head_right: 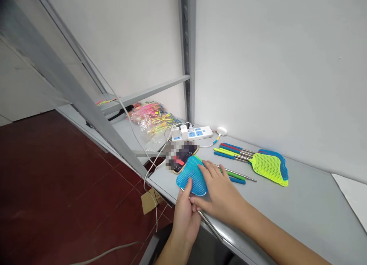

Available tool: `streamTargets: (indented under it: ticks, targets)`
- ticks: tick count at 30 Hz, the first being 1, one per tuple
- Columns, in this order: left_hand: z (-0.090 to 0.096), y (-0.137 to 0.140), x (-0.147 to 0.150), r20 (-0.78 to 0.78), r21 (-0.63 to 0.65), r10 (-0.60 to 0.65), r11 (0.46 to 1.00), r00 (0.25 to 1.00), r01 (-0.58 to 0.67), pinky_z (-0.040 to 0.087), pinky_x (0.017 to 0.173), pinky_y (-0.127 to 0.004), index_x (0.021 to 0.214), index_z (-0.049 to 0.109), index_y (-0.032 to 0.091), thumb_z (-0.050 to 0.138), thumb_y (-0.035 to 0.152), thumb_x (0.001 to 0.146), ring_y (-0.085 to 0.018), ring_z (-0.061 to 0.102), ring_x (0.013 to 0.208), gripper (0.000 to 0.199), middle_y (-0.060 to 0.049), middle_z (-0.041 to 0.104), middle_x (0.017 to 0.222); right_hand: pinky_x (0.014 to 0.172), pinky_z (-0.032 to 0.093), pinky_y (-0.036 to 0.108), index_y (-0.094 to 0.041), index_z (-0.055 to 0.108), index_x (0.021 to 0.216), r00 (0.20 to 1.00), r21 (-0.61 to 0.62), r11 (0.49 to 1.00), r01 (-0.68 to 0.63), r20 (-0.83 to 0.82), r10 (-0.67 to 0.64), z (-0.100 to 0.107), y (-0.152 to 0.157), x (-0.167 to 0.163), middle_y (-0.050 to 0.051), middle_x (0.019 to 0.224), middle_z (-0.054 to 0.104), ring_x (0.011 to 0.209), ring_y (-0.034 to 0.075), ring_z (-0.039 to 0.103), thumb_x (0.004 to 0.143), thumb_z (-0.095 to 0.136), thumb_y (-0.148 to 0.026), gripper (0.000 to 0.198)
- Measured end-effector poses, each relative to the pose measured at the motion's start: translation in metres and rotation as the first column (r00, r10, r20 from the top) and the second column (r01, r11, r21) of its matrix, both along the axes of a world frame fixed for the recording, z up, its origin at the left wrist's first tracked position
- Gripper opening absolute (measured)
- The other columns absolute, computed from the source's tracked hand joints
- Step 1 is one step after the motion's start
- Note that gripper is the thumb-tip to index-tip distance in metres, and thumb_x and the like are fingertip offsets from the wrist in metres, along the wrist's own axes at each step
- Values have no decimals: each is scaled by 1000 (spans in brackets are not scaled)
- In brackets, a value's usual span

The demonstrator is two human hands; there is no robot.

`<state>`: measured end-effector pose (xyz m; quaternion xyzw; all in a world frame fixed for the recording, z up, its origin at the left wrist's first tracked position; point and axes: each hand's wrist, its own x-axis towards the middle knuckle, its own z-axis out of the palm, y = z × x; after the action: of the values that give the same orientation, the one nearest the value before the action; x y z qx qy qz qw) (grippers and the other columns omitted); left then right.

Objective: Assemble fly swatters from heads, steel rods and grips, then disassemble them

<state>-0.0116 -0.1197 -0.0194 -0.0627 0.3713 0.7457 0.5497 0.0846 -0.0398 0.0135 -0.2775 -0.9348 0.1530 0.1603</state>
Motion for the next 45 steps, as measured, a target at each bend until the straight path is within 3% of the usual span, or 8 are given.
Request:
streamTargets:
  ticks: [5,9,13,16,25,29,34,45]
  targets:
    - [-11,-5,-4,-61,-3,-122,993,991,122,30,40,-17,86,54,18,73,48,78,0,16,37,36,10,45,59,97,41,50,-18,39,145,993,-61,995,73,101,-67,-23,25,-7,18,136,50,121,33,50,78,65,-49,78]
    - [-7,-15,-23,-183,-94,-49,995,982,33,30,38,-16,116,57,22,71,48,79,3,20,38,47,0,63,97,91,42,51,-20,43,145,973,-9,994,108,206,-103,-28,44,-16,20,127,53,112,38,51,69,63,-74,96]
    - [-1,-23,-46,-364,-104,44,991,930,-87,35,39,-17,125,54,27,69,44,82,3,24,41,49,-6,58,127,90,41,46,-16,47,142,963,41,993,112,242,-119,-31,49,-29,21,122,55,109,37,51,69,58,-79,97]
    - [0,-24,-57,-459,-113,-44,994,887,-9,40,37,-19,124,52,29,66,47,83,2,27,40,47,-7,52,139,88,39,45,-15,46,142,946,86,987,138,283,-157,-34,45,-40,20,120,56,107,36,51,72,58,-76,94]
    - [-7,-23,-54,-764,-341,-354,931,539,127,47,40,-25,132,49,30,56,49,88,-5,50,43,49,-10,49,142,87,35,44,-10,44,139,916,190,954,231,289,-279,-41,27,-56,22,123,54,109,36,48,81,58,-55,75]
    - [-13,-26,-59,-840,-342,-362,932,405,123,57,68,-32,137,46,27,54,47,90,-21,68,84,52,-11,50,142,87,35,44,-8,50,132,914,220,952,214,298,-274,-37,27,-56,20,111,58,101,35,50,77,63,-55,73]
    - [-20,-28,-63,-904,-363,-376,926,204,99,37,109,-43,142,40,26,47,45,94,-26,42,134,52,-9,45,146,93,32,46,-9,50,133,921,228,957,180,303,-246,-34,22,-43,20,113,58,103,35,50,78,60,-61,76]
    - [-15,-22,-66,-908,-393,-405,912,107,117,39,106,-42,142,39,27,45,48,95,-25,45,133,52,-8,48,145,98,28,53,-12,43,142,948,111,980,167,255,-190,-43,30,-43,25,137,46,123,39,41,87,42,-69,80]
